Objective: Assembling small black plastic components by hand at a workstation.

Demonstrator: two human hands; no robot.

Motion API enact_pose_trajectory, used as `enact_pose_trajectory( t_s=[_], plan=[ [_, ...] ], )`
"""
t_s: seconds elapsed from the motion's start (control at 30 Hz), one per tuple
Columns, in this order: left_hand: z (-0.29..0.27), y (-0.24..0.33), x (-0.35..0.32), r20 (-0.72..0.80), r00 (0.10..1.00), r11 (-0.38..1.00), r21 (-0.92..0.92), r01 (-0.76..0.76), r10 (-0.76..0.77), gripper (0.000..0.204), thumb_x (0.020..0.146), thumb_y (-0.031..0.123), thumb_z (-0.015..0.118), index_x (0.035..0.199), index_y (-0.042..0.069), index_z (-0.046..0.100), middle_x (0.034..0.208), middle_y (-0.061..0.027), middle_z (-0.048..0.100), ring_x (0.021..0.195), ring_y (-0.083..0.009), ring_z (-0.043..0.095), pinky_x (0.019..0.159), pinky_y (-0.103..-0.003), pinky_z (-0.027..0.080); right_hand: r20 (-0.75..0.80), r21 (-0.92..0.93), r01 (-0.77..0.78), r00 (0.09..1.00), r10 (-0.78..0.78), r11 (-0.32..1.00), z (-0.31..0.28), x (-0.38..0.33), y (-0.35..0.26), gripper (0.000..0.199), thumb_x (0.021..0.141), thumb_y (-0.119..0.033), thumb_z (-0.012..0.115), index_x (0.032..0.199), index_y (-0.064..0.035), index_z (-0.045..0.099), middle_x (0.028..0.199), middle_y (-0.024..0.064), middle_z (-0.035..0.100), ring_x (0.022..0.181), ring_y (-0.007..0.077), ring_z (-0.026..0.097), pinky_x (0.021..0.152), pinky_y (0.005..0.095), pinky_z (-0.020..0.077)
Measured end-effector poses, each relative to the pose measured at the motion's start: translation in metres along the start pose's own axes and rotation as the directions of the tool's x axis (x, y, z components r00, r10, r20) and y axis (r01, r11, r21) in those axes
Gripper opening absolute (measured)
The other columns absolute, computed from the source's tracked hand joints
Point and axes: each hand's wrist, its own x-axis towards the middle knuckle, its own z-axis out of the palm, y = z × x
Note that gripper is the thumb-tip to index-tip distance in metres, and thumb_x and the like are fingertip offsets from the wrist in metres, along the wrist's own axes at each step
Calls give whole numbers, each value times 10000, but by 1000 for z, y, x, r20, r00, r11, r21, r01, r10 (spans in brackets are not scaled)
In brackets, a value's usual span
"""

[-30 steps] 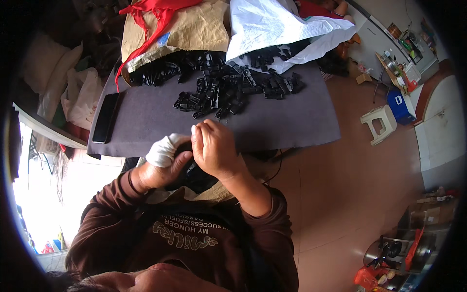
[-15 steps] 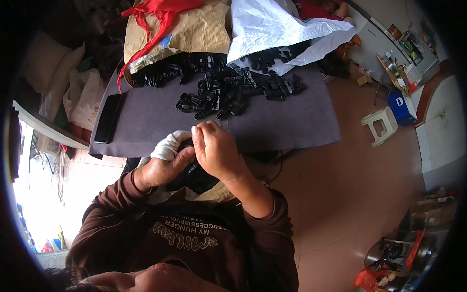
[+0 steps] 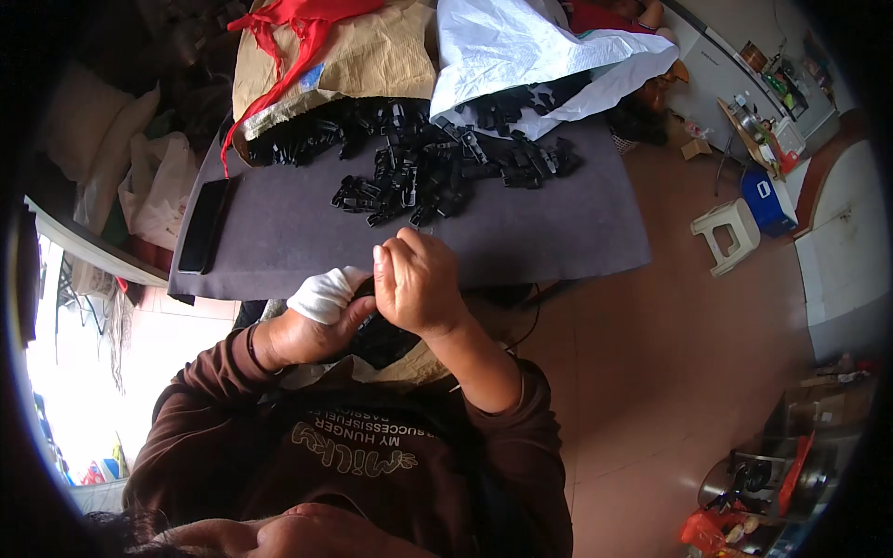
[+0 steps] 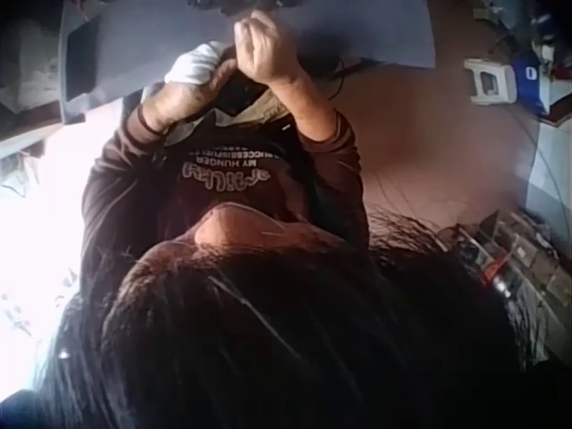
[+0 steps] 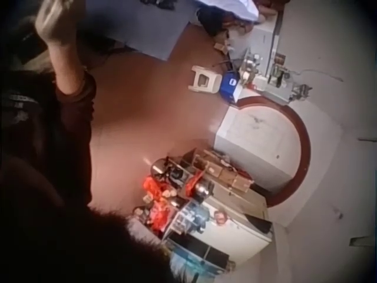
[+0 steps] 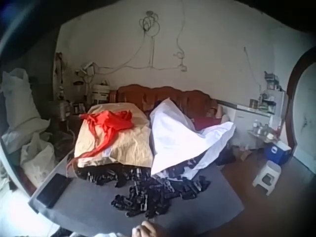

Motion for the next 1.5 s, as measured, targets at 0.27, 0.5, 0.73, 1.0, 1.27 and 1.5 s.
enact_pose_trajectory(
  t_s=[0.27,0.5,0.73,1.0,1.27,1.5],
  plan=[
    [2,-11,4,-63,998,998,-60,-12,9,204,872,158,654,986,4,583,775,-189,592,682,-370,575,597,-390,466,-16,237,-55,998,60,970,12,-8,15,217,915,-91,499,713,-14,482,659,132,466,574,332,484,516,403,394],
    [-49,-11,7,70,995,994,-75,76,-71,248,901,176,642,1054,-14,598,849,-177,627,740,-276,614,667,-349,485,471,419,-399,864,181,815,-20,9,8,286,824,-168,741,999,6,597,704,40,585,616,93,546,560,248,444],
    [-69,-16,16,231,973,996,-85,-9,29,428,888,338,659,1088,-35,599,890,-201,636,850,-318,635,738,-359,495,399,479,-339,906,143,810,-16,8,11,237,801,-149,759,902,1,607,661,33,585,600,95,557,545,248,451],
    [-119,-126,89,-152,987,862,493,122,-53,196,895,187,557,991,34,632,864,-183,649,832,-344,640,726,-403,494,493,373,-374,855,160,849,-6,8,14,209,828,-141,728,906,8,605,735,45,599,633,109,570,555,241,480],
    [-221,-191,218,-790,612,923,209,325,-37,298,938,252,421,1069,103,643,1078,-170,650,923,-336,631,774,-414,508,436,382,-293,893,109,876,1,8,16,114,853,-85,675,872,7,610,735,71,618,582,133,569,534,250,472],
    [-241,-189,257,-358,897,831,557,-19,260,362,967,248,388,1233,98,582,1330,-149,535,1258,-284,469,1016,-372,399,395,342,-298,906,151,891,-3,-3,17,86,853,-77,665,857,-11,610,720,67,611,557,148,562,506,264,453]
  ],
)
